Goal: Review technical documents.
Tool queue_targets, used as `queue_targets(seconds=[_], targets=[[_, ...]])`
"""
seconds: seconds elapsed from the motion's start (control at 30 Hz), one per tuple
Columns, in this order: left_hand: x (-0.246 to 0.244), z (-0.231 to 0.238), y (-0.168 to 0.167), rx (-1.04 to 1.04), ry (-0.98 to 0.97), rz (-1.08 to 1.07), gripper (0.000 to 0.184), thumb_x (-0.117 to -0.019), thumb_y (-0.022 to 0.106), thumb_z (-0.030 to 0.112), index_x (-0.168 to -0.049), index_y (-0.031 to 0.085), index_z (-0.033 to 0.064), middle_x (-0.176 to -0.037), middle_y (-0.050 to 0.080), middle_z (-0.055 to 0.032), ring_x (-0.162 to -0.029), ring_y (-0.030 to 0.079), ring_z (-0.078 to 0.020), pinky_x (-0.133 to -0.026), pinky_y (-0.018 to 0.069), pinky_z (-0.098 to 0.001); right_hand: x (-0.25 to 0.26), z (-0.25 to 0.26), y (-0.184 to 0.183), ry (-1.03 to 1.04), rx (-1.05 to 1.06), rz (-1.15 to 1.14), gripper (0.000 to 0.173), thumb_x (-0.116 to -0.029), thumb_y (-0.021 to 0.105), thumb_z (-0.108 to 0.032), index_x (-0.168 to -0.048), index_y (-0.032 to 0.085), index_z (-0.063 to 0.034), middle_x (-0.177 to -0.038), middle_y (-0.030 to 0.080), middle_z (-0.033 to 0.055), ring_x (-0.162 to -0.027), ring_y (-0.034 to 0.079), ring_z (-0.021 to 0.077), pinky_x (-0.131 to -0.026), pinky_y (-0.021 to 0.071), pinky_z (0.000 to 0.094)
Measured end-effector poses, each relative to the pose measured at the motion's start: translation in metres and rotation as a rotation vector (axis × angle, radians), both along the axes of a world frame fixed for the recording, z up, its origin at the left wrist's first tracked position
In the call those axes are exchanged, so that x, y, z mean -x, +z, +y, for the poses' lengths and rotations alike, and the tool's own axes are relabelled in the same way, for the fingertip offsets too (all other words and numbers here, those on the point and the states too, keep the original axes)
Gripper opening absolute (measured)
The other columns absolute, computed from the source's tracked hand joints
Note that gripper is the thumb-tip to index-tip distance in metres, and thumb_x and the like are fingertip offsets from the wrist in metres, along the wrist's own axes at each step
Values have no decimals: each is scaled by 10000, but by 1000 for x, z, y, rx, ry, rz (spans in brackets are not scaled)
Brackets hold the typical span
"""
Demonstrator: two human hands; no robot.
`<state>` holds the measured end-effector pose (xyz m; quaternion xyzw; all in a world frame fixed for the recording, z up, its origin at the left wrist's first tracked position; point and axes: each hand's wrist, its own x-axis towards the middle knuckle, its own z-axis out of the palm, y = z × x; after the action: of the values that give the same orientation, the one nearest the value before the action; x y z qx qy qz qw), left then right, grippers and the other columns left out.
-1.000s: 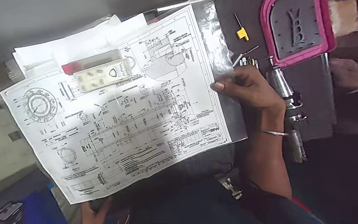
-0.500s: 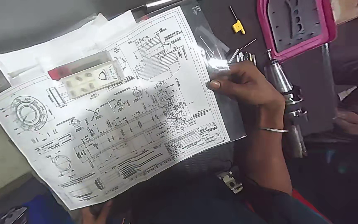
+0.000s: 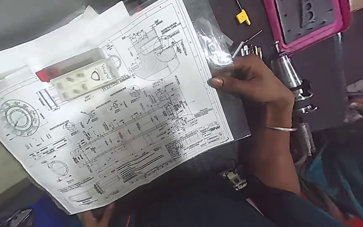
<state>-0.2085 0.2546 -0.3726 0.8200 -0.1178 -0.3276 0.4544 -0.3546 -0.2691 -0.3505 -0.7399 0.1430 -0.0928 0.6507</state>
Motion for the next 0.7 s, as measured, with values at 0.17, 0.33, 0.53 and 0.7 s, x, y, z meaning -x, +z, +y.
queue_targets(seconds=[0.17,0.33,0.53,0.7], targets=[[-1,0,-2,27,-15,6,804,-853,816,297,-1440,343,18,-1247,627,218,-1159,572,139,-1045,485,-160,1,1,1,5,-5,-2,113,-997,633,-128,-1027,719,-61,-700,670,-81,-535,577,-31,-491,513,122],[-2,1,-3,43,-24,20,707,-862,810,305,-1428,413,161,-1216,642,277,-1134,598,127,-1023,509,-174,-1,-1,-2,10,-5,-23,107,-1005,632,-144,-1039,714,-83,-706,654,-121,-559,574,-53,-513,513,109],[-1,-1,1,15,4,44,723,-833,833,282,-1407,416,148,-1189,653,282,-1116,606,133,-1004,517,-160,0,1,0,9,17,-37,114,-998,636,-137,-1030,715,-60,-681,636,-98,-537,557,-39,-496,500,114],[-1,5,-2,30,-2,49,706,-847,825,298,-1424,421,249,-1215,646,305,-1131,604,129,-1011,515,-163,-2,1,0,17,18,-38,112,-997,624,-127,-1031,710,-63,-683,632,-108,-536,545,-50,-487,486,108]])
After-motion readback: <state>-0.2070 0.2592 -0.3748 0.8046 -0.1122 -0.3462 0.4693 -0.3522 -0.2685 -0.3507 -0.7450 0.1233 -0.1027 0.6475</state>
